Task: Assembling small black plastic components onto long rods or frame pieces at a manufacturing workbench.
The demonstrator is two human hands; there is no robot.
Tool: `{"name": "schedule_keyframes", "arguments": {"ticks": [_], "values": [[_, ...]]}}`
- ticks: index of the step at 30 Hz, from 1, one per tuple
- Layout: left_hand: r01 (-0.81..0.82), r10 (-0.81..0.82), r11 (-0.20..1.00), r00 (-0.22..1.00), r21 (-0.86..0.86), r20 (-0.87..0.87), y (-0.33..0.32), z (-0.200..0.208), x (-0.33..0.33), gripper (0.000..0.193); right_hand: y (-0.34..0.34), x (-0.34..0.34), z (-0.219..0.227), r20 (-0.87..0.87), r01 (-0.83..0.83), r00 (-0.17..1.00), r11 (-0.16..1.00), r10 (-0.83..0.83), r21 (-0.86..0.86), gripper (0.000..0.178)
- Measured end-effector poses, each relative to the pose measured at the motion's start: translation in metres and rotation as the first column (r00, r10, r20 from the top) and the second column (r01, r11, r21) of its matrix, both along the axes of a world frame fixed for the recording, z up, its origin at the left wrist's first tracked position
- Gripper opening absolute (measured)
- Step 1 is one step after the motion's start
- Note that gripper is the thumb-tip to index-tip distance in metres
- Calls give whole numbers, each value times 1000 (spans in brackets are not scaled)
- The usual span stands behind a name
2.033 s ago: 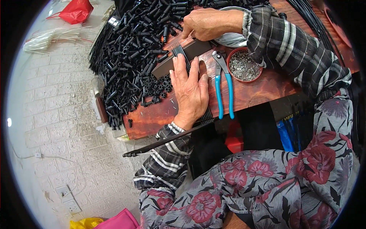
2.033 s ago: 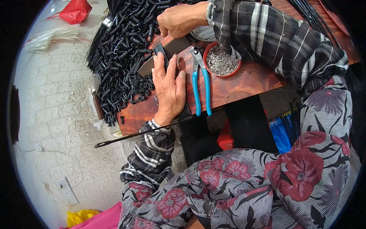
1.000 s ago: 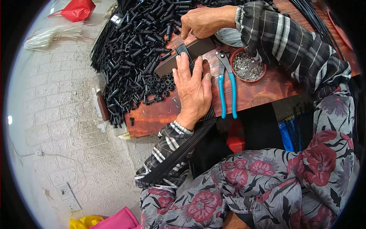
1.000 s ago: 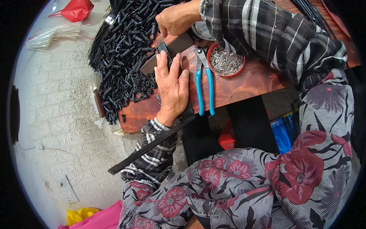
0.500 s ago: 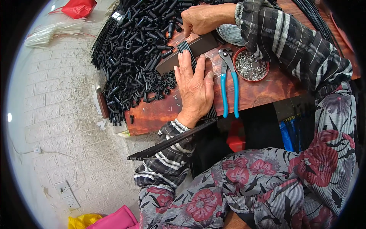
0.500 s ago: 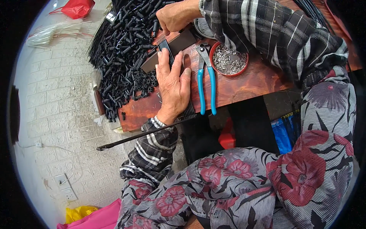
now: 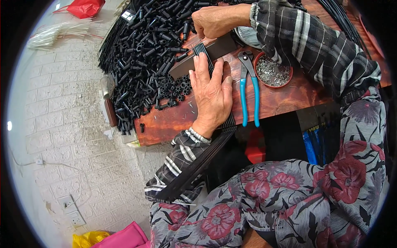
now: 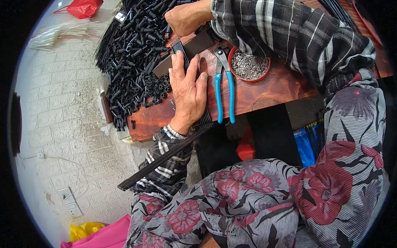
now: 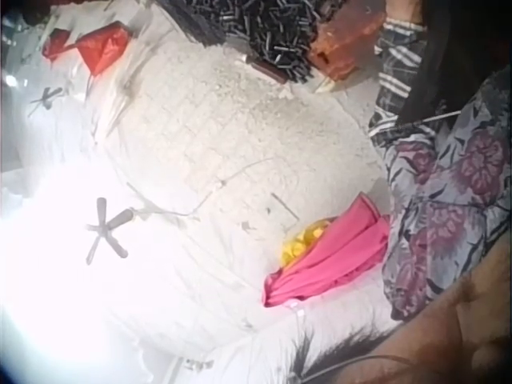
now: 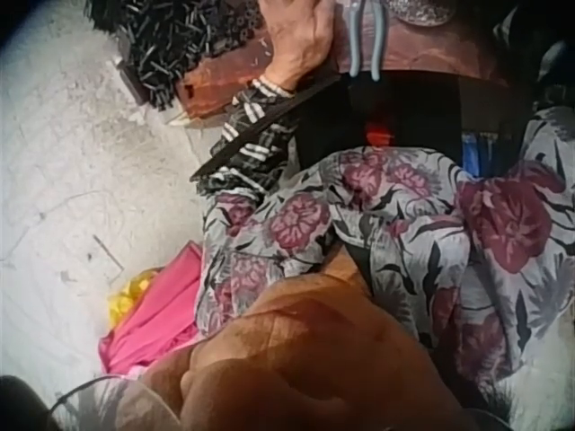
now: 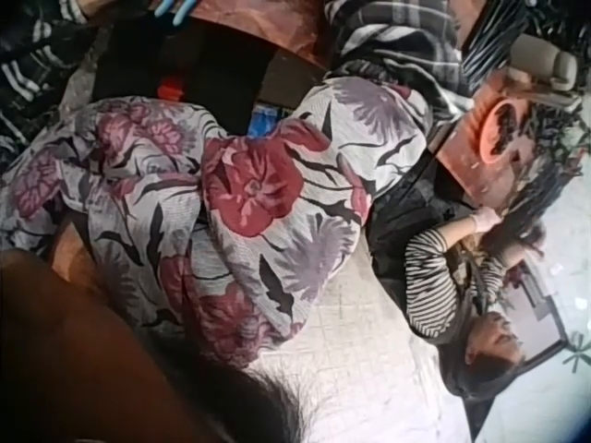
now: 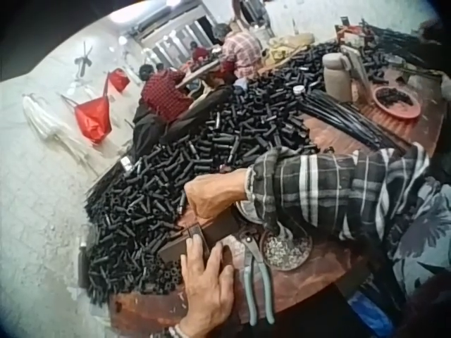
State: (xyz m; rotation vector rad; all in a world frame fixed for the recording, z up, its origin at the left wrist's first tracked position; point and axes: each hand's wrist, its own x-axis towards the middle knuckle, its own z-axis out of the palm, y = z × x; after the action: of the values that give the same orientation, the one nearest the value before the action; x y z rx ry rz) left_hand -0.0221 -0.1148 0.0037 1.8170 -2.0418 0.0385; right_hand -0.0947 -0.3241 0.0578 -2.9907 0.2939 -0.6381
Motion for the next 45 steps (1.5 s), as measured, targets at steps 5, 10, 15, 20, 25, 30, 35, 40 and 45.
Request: {"name": "schedule_keyframes", "arguments": {"ticks": [5, 10, 15, 20, 25, 30, 35, 40, 45], "values": [[5, -5, 1000, 1000, -16, -21, 0, -7, 3, 40, 39, 4, 1, -177, 140, 981, 914, -77, 381, 21], [22, -22, 1000, 999, -19, -26, -5, -8, -2, 40, 23, 7, -20, 2, 18, 1000, 956, -20, 291, 13], [10, -11, 999, 1000, -43, -29, -2, -6, 4, 40, 53, -36, 19, 9, 15, 1000, 931, -20, 366, 30], [83, -81, 990, 997, -118, 16, -4, -16, 10, 46, 125, -74, 8, -44, -337, 810, 525, 584, 782, 47], [3, -5, 994, 1000, -107, -19, -20, -23, 11, 49, 176, -66, -20, -70, -358, 902, 830, 425, 427, 43], [15, -21, 993, 998, -121, -52, -22, -23, 10, 45, 193, -43, -58, 119, -304, 951, 936, 287, 178, 30], [154, -192, 977, 938, -148, -290, -22, -16, 13, 36, 193, -47, -39, 112, -263, 964, 905, 239, 333, 23], [395, -369, 876, 176, -278, -912, -20, 8, 27, 68, 145, -33, 21, 41, -29, 999, 726, 1, 687, 25], [507, -418, 797, 71, -328, -906, -72, 51, 32, 56, 122, -51, 154, -147, 181, 983, 435, -112, 882, 24]]}}
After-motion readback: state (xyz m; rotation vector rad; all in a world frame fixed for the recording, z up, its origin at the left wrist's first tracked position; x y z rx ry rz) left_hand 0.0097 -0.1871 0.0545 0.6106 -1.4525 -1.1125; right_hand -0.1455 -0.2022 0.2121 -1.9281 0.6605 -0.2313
